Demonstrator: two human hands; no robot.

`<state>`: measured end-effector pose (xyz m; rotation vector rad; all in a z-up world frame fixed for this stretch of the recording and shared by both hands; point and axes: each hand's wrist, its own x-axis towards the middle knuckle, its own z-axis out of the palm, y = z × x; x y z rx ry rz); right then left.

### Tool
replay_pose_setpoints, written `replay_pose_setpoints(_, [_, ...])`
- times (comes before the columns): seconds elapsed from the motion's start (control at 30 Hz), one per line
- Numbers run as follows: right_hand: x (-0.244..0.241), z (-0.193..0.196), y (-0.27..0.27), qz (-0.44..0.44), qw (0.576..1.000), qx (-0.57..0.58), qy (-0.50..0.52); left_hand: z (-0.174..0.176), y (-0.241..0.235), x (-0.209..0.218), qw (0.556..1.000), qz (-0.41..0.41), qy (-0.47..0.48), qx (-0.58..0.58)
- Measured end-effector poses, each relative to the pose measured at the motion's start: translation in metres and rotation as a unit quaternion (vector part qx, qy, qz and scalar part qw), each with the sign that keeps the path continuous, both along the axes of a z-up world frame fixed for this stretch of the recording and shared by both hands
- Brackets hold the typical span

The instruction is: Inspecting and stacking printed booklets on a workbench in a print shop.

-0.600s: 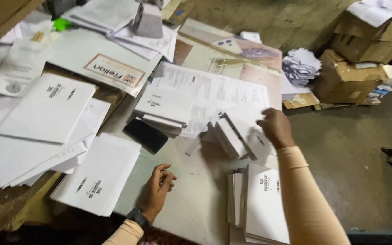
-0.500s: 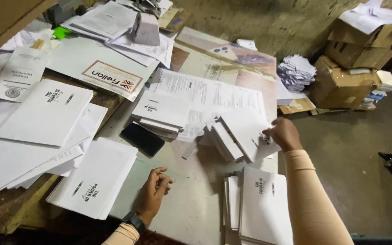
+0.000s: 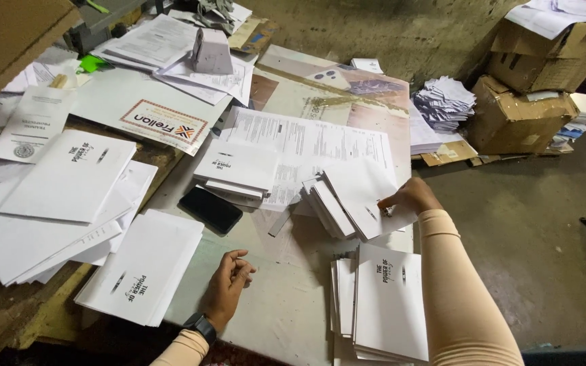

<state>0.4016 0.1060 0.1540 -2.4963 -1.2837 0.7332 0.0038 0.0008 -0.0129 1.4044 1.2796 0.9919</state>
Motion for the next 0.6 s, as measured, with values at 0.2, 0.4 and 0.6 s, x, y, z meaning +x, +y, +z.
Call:
replay_pose_setpoints(0.2, [-0.023, 0.009, -0.007, -0.056, 0.997, 0.016, -0.043, 0.004, -0.001, -0.001, 0.999, -0.004, -0.025, -0.020])
replay_pose_setpoints(0.4, [-0.090, 0.062, -0.055, 0.073, 0.981, 0.180, 0.015, 0.030, -0.005, 0.002, 0.979, -0.025, -0.008, 0.204])
replay_pose_setpoints(0.6, [-0.162, 0.059, -0.097, 0.424, 0.866, 0.243, -0.105, 0.180, -0.054, 0.014, 0.772, -0.002, 0.352, 0.530])
